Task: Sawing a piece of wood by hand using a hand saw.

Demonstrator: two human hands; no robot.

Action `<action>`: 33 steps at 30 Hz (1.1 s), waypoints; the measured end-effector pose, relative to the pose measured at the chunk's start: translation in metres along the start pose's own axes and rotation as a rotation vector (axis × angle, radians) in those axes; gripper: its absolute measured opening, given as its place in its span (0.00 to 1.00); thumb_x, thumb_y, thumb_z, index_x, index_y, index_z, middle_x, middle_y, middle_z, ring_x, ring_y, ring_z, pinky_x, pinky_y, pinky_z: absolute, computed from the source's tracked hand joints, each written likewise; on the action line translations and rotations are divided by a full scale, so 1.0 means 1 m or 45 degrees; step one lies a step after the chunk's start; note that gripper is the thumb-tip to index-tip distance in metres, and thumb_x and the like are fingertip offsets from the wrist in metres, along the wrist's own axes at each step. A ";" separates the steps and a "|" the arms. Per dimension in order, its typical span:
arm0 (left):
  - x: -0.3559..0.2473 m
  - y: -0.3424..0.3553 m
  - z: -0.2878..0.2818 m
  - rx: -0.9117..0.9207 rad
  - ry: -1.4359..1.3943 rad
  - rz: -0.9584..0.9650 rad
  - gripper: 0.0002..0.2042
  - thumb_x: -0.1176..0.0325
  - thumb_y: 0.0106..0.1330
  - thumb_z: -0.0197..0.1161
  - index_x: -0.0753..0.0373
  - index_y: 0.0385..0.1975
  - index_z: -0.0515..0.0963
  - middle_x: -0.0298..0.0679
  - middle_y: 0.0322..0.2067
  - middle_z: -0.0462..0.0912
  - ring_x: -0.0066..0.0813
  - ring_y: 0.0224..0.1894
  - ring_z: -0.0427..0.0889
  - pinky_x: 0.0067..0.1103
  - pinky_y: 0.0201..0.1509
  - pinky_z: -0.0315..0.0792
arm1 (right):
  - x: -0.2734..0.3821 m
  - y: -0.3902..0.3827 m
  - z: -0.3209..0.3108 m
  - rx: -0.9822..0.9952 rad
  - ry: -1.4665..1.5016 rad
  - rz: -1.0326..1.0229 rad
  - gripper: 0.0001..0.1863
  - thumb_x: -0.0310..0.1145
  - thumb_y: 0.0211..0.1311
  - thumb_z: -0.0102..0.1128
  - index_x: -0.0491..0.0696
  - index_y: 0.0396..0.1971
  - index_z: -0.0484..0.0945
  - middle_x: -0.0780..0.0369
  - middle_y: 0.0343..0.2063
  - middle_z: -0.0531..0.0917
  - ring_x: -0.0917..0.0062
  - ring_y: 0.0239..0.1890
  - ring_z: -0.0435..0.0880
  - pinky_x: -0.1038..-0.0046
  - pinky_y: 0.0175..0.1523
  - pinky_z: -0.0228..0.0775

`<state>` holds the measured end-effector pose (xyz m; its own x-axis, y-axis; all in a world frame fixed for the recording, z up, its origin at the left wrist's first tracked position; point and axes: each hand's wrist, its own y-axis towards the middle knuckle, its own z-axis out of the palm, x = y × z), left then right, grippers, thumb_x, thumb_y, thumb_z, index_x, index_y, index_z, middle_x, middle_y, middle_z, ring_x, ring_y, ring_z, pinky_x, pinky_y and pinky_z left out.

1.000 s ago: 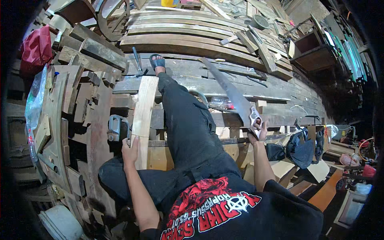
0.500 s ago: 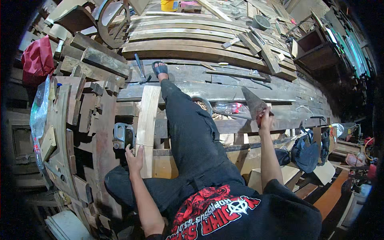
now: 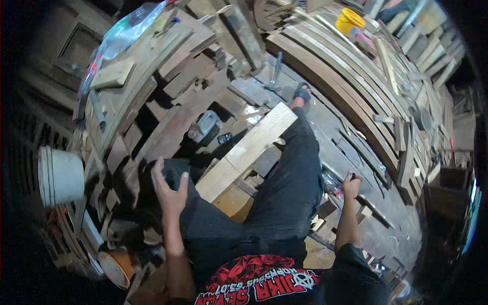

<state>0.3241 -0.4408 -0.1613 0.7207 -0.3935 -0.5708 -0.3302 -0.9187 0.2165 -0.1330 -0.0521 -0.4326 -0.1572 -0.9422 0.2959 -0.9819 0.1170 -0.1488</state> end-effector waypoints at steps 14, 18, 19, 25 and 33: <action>-0.013 -0.013 -0.001 0.264 0.210 -0.039 0.35 0.62 0.53 0.75 0.61 0.62 0.69 0.48 0.59 0.72 0.48 0.64 0.69 0.38 0.70 0.62 | -0.013 0.058 0.165 0.888 -0.044 -0.442 0.24 0.42 0.60 0.70 0.40 0.50 0.78 0.54 0.46 0.83 0.64 0.47 0.83 0.63 0.51 0.75; -0.022 0.003 0.047 0.566 0.169 0.039 0.41 0.53 0.48 0.79 0.60 0.63 0.69 0.48 0.60 0.70 0.49 0.65 0.67 0.40 0.70 0.61 | -0.009 0.057 0.165 0.854 -0.036 -0.396 0.24 0.41 0.61 0.69 0.41 0.51 0.78 0.54 0.47 0.83 0.65 0.48 0.83 0.64 0.51 0.74; -0.024 0.006 0.057 0.644 0.164 0.067 0.46 0.48 0.44 0.80 0.59 0.65 0.68 0.48 0.62 0.68 0.50 0.67 0.65 0.41 0.71 0.60 | -0.007 0.057 0.163 0.837 -0.018 -0.377 0.24 0.41 0.61 0.69 0.41 0.52 0.78 0.54 0.47 0.83 0.65 0.48 0.83 0.64 0.51 0.74; -0.021 0.002 0.111 0.736 0.312 -0.021 0.55 0.44 0.40 0.81 0.55 0.71 0.61 0.49 0.68 0.60 0.54 0.69 0.60 0.46 0.73 0.57 | 0.006 0.057 0.143 0.675 0.170 -0.286 0.25 0.41 0.63 0.68 0.42 0.54 0.77 0.55 0.48 0.83 0.66 0.49 0.82 0.65 0.52 0.74; 0.003 -0.014 0.118 0.685 0.143 -0.057 0.48 0.48 0.42 0.78 0.54 0.67 0.66 0.51 0.63 0.68 0.52 0.67 0.65 0.46 0.68 0.58 | 0.081 0.025 0.026 0.579 0.990 -0.057 0.26 0.41 0.68 0.62 0.43 0.60 0.72 0.56 0.56 0.78 0.65 0.56 0.78 0.68 0.59 0.70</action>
<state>0.2589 -0.4247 -0.2593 0.7921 -0.3826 -0.4757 -0.5416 -0.8000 -0.2583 -0.1678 -0.1333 -0.4370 -0.3091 -0.4451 0.8404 -0.8781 -0.2058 -0.4319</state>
